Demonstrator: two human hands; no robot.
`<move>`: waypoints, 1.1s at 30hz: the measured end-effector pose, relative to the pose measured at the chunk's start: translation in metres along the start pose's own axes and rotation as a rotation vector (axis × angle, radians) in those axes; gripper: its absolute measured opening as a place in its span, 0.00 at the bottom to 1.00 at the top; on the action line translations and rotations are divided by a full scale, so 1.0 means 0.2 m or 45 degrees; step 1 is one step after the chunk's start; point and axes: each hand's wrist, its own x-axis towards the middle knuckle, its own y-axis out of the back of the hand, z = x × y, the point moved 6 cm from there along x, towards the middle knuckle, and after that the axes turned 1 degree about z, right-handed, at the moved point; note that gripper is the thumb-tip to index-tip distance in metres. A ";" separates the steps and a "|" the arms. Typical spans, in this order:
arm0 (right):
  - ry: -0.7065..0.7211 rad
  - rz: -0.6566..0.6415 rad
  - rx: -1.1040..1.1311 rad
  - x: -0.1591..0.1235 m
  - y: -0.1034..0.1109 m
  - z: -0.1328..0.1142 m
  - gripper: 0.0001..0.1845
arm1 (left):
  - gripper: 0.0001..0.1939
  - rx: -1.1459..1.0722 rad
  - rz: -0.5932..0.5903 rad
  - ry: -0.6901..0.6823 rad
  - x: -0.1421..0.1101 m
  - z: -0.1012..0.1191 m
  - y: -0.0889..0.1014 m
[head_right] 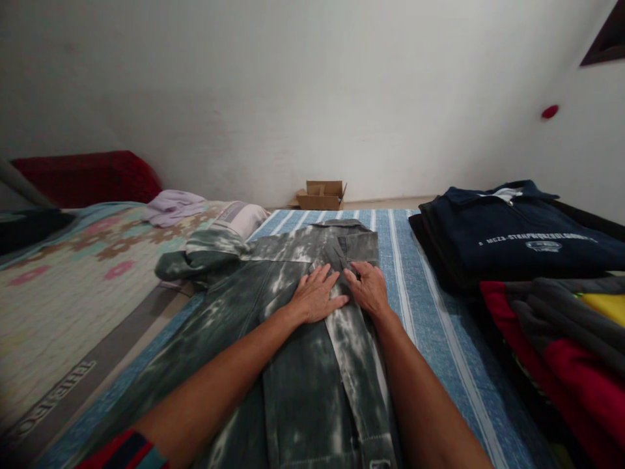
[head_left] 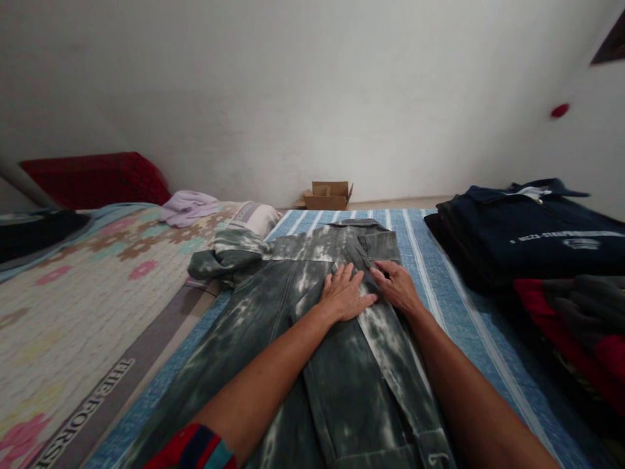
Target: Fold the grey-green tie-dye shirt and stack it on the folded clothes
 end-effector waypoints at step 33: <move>0.184 -0.173 -0.481 -0.03 -0.01 -0.07 0.16 | 0.34 -0.040 -0.158 -0.812 -0.62 0.39 -0.05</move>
